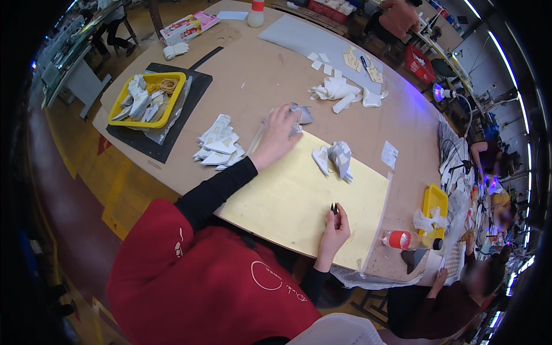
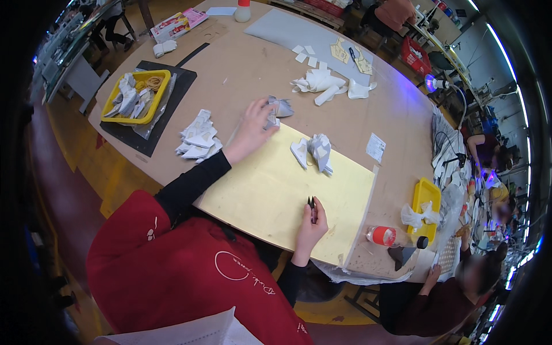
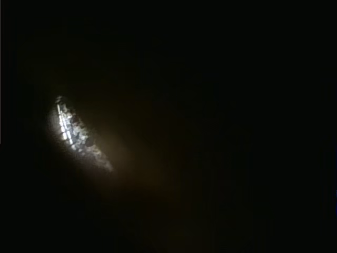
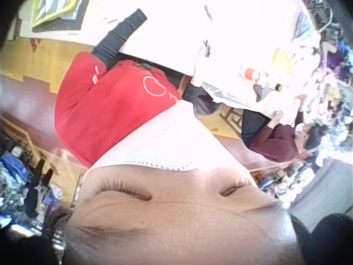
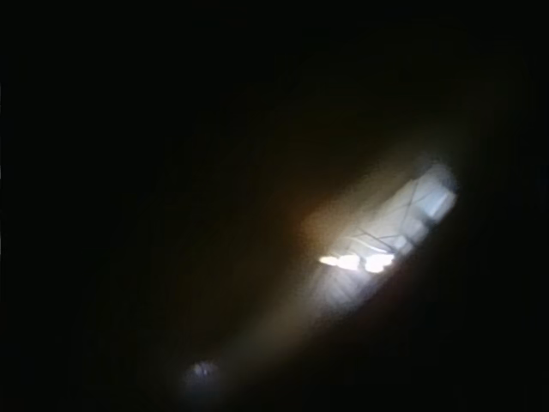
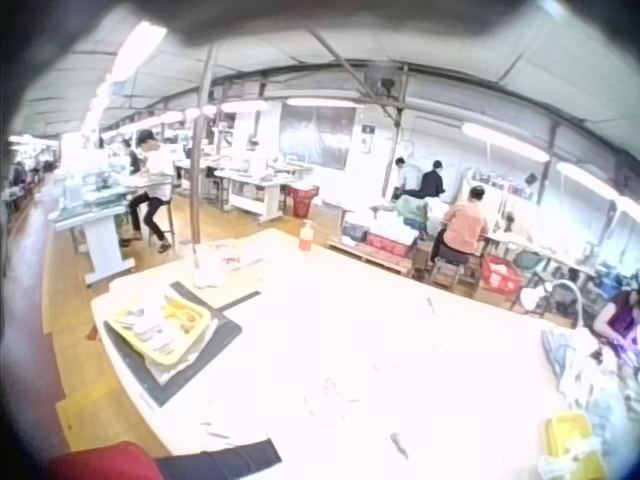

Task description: The person repeatedly picks up small white fabric pieces from a table and uses a small cutting tool to trim edges. Trimmed pieces are placed back on the table. The person continues this process throughout the clip.

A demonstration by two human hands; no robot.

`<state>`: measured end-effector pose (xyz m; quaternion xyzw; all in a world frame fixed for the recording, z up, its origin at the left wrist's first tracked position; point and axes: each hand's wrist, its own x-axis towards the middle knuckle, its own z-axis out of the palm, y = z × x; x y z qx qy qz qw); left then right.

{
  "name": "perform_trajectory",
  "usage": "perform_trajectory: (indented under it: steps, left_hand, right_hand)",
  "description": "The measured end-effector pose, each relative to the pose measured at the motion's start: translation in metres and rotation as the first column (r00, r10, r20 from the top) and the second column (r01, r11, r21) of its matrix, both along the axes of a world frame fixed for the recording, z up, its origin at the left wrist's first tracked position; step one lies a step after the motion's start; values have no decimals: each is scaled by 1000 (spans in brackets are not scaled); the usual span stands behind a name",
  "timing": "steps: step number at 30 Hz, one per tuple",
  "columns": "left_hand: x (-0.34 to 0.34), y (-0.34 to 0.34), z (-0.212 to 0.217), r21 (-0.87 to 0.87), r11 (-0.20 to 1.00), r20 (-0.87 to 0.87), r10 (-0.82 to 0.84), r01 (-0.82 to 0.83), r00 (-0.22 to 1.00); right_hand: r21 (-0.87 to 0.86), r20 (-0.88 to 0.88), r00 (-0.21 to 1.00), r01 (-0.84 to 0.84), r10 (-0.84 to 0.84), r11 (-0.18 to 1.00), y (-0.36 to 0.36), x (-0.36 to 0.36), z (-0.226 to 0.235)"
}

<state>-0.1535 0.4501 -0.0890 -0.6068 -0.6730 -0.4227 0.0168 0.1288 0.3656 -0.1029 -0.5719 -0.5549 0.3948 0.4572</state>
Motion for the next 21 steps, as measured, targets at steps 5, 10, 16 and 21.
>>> perform_trajectory:
  steps: [5,10,16,21]
  left_hand:
    - [-32,-20,8,-436,895,174,-22,97,984]
    - [-13,-50,0,-261,962,51,-73,84,996]
    - [31,-65,-7,-194,911,260,-310,364,914]
    - [64,-107,-3,-260,843,200,-429,470,881]
  right_hand:
    - [161,215,977,-22,-13,987,0,-4,8]
    - [285,298,952,-24,-65,958,-6,-15,10]
    - [354,292,943,-260,157,898,-9,-65,37]
    - [331,352,916,-313,192,890,2,-67,10]
